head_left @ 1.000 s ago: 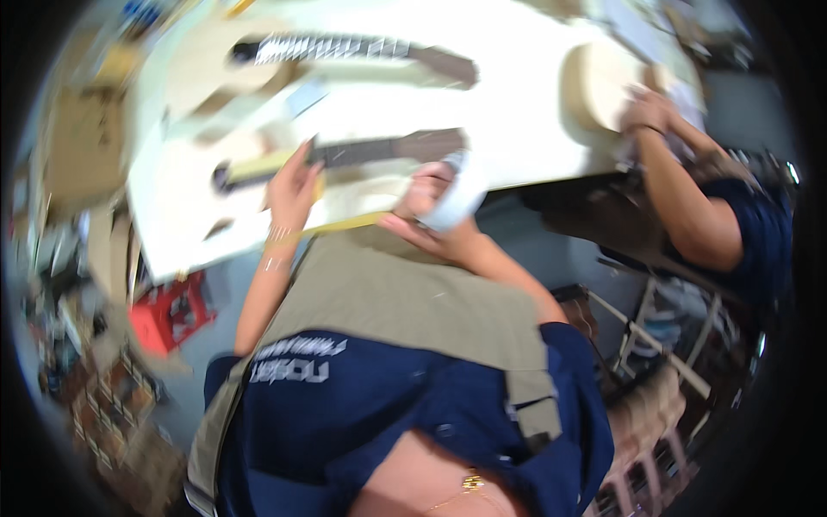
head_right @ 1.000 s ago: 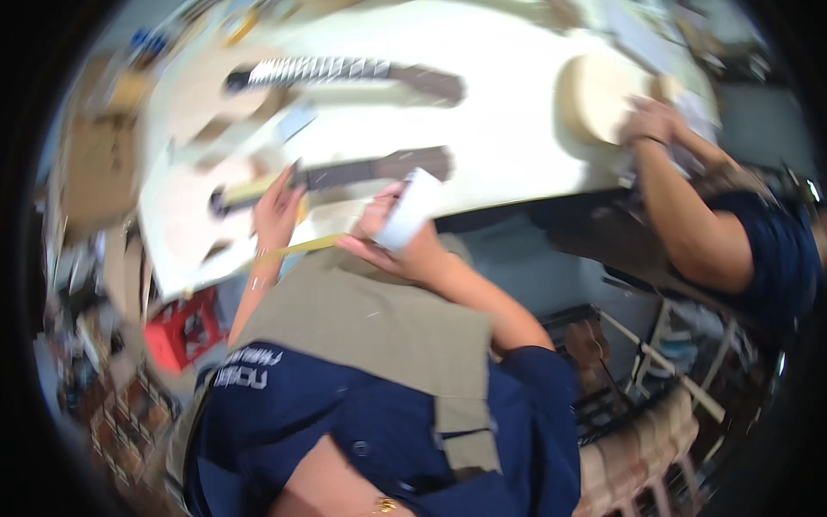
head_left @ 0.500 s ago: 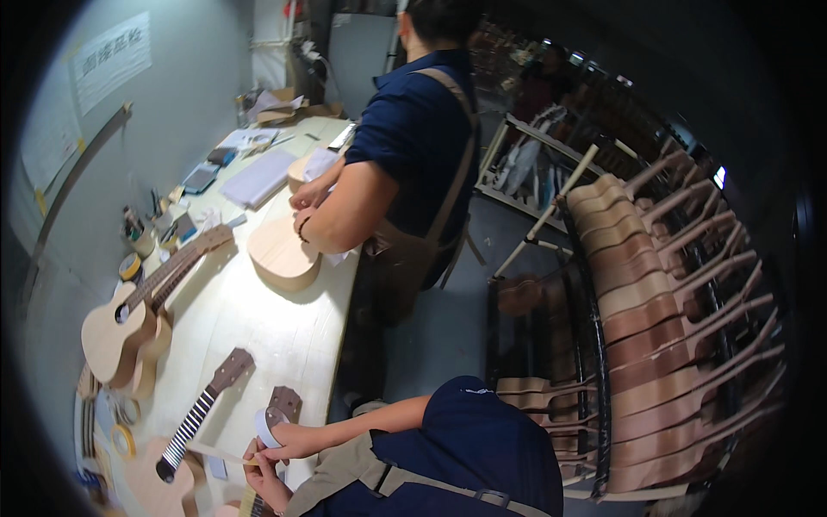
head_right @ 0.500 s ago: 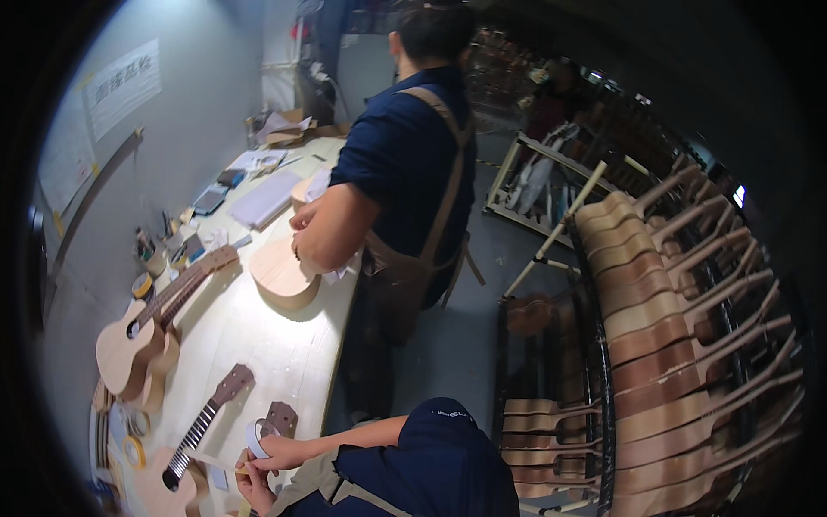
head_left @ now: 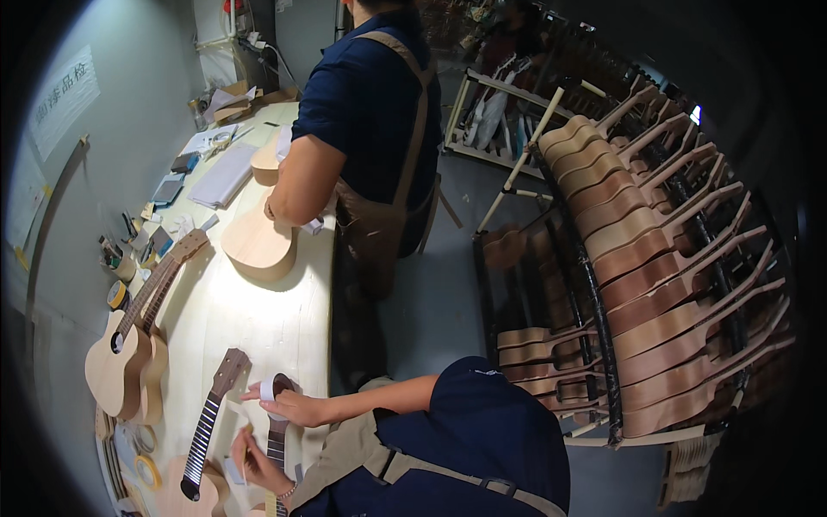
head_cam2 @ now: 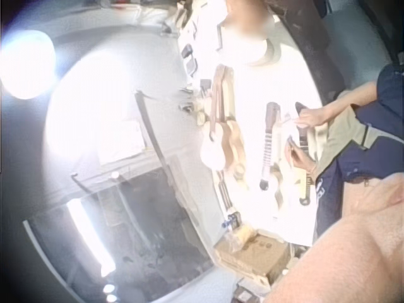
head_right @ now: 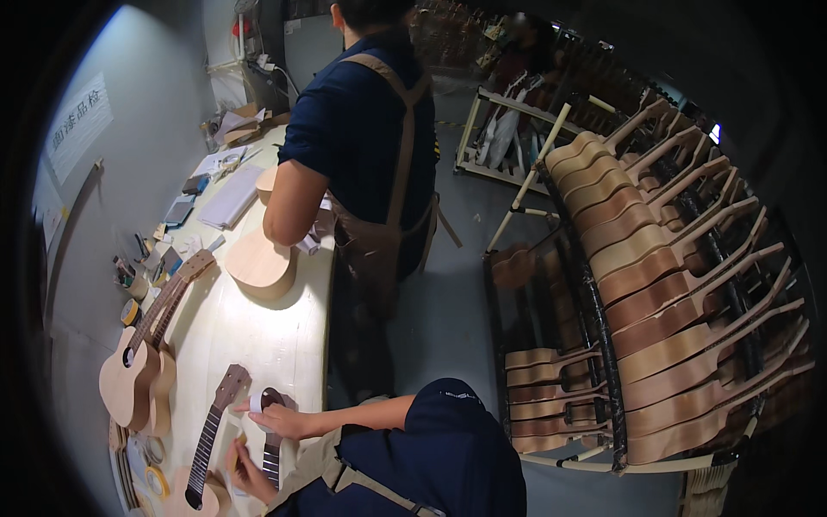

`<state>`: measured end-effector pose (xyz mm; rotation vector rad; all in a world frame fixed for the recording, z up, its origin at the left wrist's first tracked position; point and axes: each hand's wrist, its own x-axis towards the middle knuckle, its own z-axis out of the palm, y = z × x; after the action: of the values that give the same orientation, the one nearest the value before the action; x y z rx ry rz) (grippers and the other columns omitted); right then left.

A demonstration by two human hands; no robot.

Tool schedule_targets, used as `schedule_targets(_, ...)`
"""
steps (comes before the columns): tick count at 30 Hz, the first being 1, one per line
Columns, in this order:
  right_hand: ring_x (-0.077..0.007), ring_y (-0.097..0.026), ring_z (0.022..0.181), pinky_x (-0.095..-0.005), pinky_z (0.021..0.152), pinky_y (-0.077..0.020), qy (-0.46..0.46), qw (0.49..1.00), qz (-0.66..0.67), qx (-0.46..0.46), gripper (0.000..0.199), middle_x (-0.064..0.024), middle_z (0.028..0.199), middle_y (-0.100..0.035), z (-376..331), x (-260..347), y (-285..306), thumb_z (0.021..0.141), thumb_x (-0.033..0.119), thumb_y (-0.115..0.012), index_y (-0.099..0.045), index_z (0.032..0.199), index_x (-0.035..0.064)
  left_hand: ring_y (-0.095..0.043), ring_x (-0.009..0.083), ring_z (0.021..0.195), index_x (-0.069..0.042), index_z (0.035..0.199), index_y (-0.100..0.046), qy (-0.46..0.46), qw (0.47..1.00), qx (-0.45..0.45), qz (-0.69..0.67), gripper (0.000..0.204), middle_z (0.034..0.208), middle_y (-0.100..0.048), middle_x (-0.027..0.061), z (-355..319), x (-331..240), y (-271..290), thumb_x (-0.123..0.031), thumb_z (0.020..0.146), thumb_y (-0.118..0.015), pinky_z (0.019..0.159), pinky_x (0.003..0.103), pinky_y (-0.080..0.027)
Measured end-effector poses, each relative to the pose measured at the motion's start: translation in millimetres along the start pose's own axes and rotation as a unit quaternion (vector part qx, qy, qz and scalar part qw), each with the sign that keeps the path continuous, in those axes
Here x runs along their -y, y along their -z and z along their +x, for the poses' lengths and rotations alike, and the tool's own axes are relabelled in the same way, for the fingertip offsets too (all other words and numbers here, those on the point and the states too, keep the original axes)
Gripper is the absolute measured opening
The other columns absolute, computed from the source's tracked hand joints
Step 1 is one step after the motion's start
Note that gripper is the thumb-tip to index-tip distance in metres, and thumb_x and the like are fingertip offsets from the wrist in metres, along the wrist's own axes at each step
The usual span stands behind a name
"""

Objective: The person applies yellow tape along the fretboard of several wooden ukuleles, uses a blade to trim the tape at the nut, and wipes the surfaces with a cloth.

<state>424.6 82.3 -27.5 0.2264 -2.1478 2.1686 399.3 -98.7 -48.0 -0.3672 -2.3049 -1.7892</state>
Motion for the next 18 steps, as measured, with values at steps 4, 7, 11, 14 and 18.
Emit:
schedule_targets(4,-0.0301,-0.028,0.133,-0.0363,0.108,-0.019,0.032,0.998,0.056,0.011,0.049,-0.0196,0.143,-0.032,2.6,7.0,-2.4,0.101,0.034,-0.024,-0.037,0.139,0.0062,-0.056,0.0112,0.079,0.006,0.096,-0.061,0.156,0.969,0.035,-0.187,0.014,0.089,-0.061,0.0064,-17.5,-21.1,-38.3,-0.006,0.092,-0.055,0.073,0.025,-0.047)
schedule_targets(7,-0.0271,-0.048,0.104,-0.0354,0.089,-0.0344,0.009,0.996,0.074,-0.043,0.048,-0.0202,0.114,-0.051,9.9,-36.6,-14.5,0.1,0.037,-0.026,-0.047,0.128,0.0027,-0.052,0.0077,0.073,0.003,0.094,-0.058,0.163,0.959,0.097,-0.209,0.009,0.084,-0.059,0.0027,-15.9,-15.9,-34.4,-0.004,0.089,-0.059,0.067,0.021,-0.043)
schedule_targets(11,-0.0202,-0.053,0.063,-0.0355,0.061,-0.0413,-0.034,0.995,-0.018,-0.093,0.055,-0.0146,0.073,-0.059,8.2,-67.7,-21.6,0.098,0.045,-0.031,-0.06,0.101,-0.0012,-0.049,0.0054,0.07,-0.001,0.098,-0.054,0.149,0.953,0.149,-0.216,0.017,0.081,-0.056,-0.0002,-19.2,-10.0,-36.3,-0.001,0.084,-0.064,0.064,0.018,-0.039)
schedule_targets(14,-0.0236,-0.061,0.078,-0.0329,0.071,-0.0466,-0.09,0.996,0.014,0.026,0.044,-0.0157,0.084,-0.064,14.0,-10.3,-4.9,0.091,0.042,-0.052,-0.063,0.092,-0.0007,-0.054,0.008,0.076,-0.002,0.101,-0.053,0.174,0.95,0.112,-0.235,0.017,0.086,-0.058,0.0027,-12.3,7.7,-20.7,-0.003,0.087,-0.062,0.068,0.02,-0.043)
schedule_targets(18,-0.0297,-0.065,0.08,-0.0346,0.072,-0.0498,0.02,0.991,-0.108,0.076,0.033,-0.0136,0.087,-0.067,17.5,-23.5,-1.4,0.075,0.033,-0.072,-0.068,0.092,0.0044,-0.06,0.0151,0.086,-0.002,0.105,-0.051,0.275,0.909,-0.005,-0.313,0.015,0.095,-0.059,0.0086,-6.4,-22.4,-15.8,-0.01,0.093,-0.054,0.073,0.027,-0.051)
